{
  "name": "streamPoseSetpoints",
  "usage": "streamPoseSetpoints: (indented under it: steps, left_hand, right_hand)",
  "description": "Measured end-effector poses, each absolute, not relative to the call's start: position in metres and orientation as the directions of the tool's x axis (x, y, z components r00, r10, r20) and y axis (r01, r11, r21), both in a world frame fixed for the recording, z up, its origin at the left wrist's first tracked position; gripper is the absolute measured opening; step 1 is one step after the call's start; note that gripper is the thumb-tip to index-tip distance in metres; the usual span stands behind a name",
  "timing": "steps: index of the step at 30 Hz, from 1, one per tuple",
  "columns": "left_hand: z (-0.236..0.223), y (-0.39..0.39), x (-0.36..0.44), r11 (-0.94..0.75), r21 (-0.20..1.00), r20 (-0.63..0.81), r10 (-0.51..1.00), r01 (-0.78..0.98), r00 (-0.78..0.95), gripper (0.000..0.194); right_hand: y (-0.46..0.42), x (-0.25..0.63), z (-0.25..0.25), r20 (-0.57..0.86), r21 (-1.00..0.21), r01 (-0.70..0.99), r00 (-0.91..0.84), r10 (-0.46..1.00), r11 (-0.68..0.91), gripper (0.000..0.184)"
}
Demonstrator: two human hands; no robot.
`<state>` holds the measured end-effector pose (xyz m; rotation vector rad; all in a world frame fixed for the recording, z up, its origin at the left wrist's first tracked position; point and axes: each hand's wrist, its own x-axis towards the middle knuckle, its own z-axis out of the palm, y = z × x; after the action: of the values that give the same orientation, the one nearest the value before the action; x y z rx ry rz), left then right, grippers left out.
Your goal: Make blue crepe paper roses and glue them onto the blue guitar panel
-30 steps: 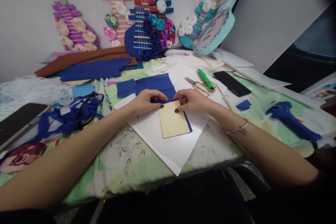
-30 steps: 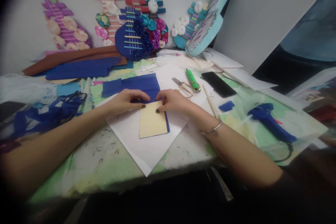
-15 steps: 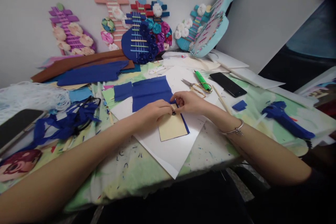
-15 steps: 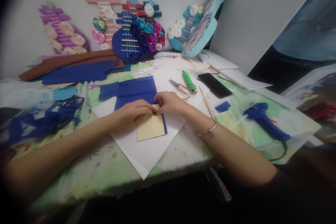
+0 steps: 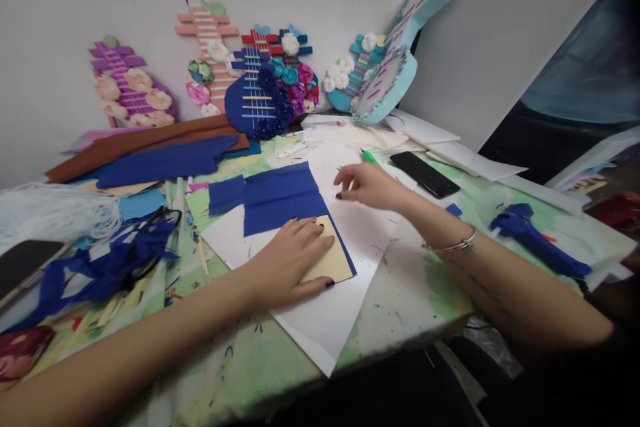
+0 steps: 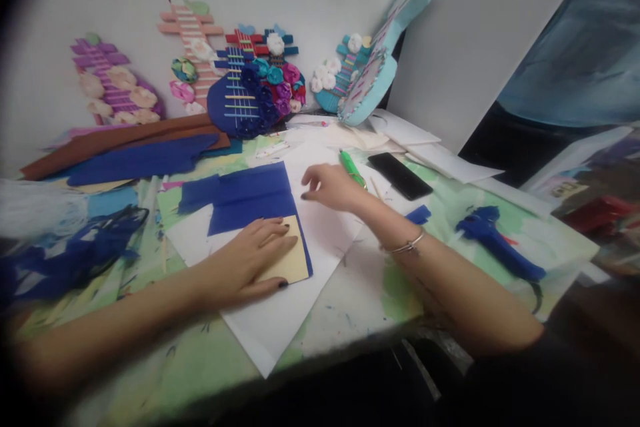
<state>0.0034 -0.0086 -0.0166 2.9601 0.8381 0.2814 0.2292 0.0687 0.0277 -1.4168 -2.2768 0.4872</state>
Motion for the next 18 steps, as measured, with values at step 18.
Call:
streamPoseSetpoints:
  steps: [18]
  left_hand:
    - [-0.022, 0.008, -0.011, -0.834, 0.157, 0.177, 0.551, 0.529, 0.816, 0.050]
  right_hand:
    - [0.137, 0.309, 0.031, 0.095, -0.142, 0.984, -0.098, 0.991, 0.111, 0.024]
